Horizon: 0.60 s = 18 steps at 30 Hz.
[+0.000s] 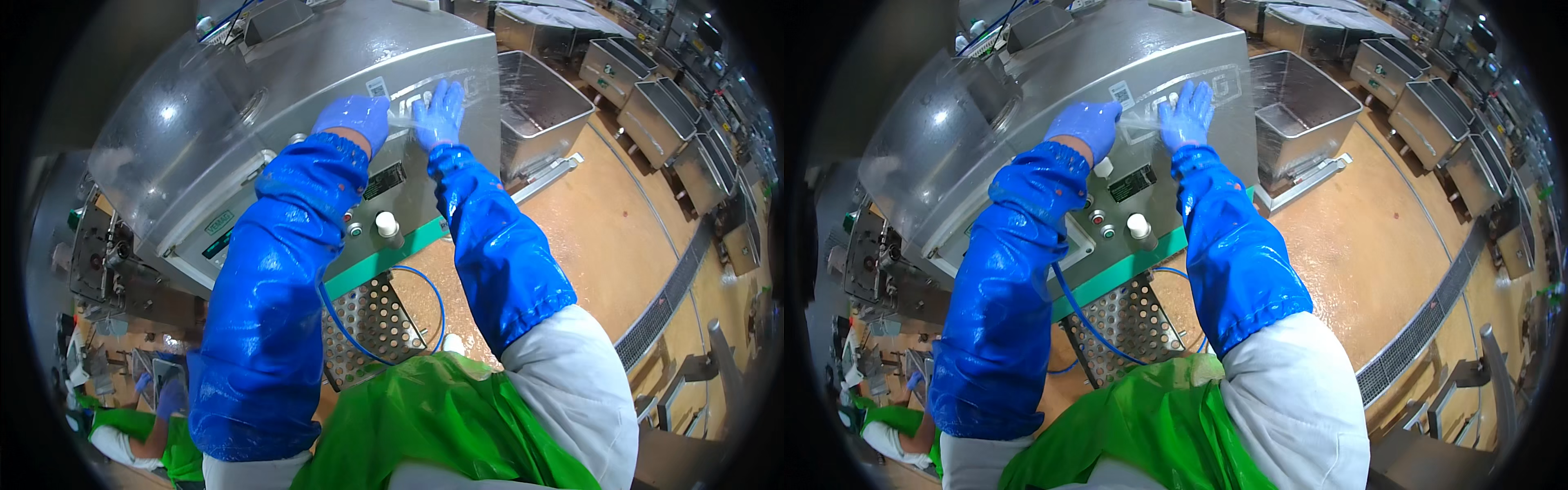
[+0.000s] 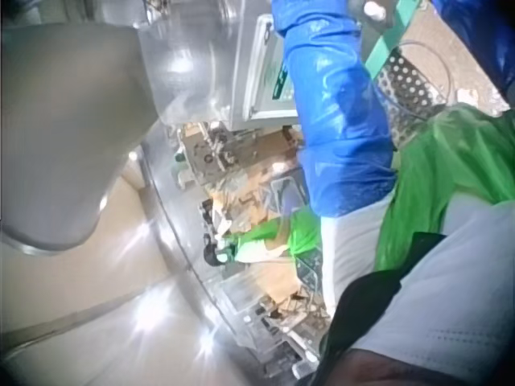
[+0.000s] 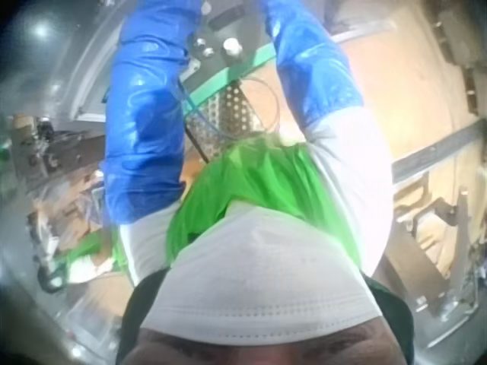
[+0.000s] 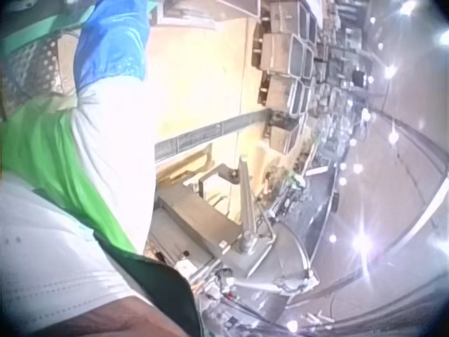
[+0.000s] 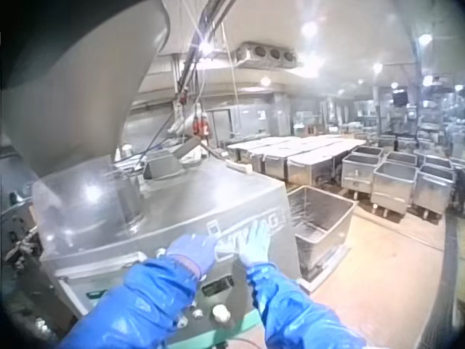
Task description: The person operates a control panel, removes a cylindrical metal component from a machine, places it in a basket, retrieves a tool, and reassembles the machine by inserting a multi-segmented metal assembly into a port. The person also handles a blue hose and moves around the workspace.
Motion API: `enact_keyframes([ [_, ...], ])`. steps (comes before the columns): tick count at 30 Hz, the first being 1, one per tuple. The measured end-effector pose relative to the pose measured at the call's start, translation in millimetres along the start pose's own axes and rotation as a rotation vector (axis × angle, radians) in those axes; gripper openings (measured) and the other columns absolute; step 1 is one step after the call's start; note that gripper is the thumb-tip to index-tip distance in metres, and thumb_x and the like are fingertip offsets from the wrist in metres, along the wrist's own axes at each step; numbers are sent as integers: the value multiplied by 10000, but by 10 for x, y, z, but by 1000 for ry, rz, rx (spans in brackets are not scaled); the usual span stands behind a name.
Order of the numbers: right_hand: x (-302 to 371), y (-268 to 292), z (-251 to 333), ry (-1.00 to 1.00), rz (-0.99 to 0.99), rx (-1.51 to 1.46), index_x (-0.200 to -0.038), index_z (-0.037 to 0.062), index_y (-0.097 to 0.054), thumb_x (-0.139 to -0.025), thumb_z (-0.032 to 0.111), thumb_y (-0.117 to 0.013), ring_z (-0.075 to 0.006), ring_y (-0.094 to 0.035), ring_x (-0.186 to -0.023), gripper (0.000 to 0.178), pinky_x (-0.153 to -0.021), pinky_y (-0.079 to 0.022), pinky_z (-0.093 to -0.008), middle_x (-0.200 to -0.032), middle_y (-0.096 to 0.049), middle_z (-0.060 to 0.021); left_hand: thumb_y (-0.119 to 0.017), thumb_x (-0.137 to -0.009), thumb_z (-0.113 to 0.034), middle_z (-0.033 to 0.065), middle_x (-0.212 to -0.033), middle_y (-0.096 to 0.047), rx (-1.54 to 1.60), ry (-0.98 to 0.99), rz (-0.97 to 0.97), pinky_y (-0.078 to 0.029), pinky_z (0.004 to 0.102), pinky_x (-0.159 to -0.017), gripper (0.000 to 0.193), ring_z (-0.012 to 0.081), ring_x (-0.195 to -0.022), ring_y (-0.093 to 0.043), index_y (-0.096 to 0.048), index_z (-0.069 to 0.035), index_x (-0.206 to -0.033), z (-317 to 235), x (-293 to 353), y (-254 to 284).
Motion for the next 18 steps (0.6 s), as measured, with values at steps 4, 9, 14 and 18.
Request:
enact_keyframes([
  [4, 949, -296, 162, 317, 461, 178, -1506, -41, -251, -942, 423, -437, -456, -115, -1475, 753, -1189, -75, -575, -1574, -177, -298, -456, -935, -208, 213, -1050, -677, -27, 130, 124, -510, 498, -856, 269, 397, -995, -651, -655, -154, -1107, -30, -186, -315],
  [9, 139, 136, -745, -20, -48, 90, -1497, -35, -287, -949, 456, -428, -456, -125, -1473, 750, -1176, -66, -614, -1573, -181, -299, -462, -929, -197, 214, -1042, -678, 18, 114, 81, -513, 503, -842, 251, 411, -973, -652, -638, -143, -1100, -257, -446, -362],
  [14, 1056, -363, -174, 200, 336, 88, -1507, 8, -302, -931, 478, -469, -466, -134, -1469, 762, -1170, -70, -619, -1573, -182, -300, -463, -931, -190, 229, -1036, -672, 29, 135, 233, -509, 513, -837, 234, 426, -974, -643, -615, -142, -1102, -421, -402, -934],
  [18, 830, -162, -1072, -148, 141, 63, -1505, -17, -270, -923, 481, -516, -499, -144, -1452, 805, -1170, -140, -588, -1556, -195, -321, -466, -936, -206, 215, -1022, -672, 215, 193, 260, -502, 510, -827, 225, 421, -965, -634, -605, -141, -1101, -328, -59, -1274],
])
Point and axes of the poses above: each hand's wrist, its own x-axis away from the middle knuckle, its own y-axis out of the back of the hand, z = x × y, the point moved 8 cm from there along -x, towards the middle knuckle
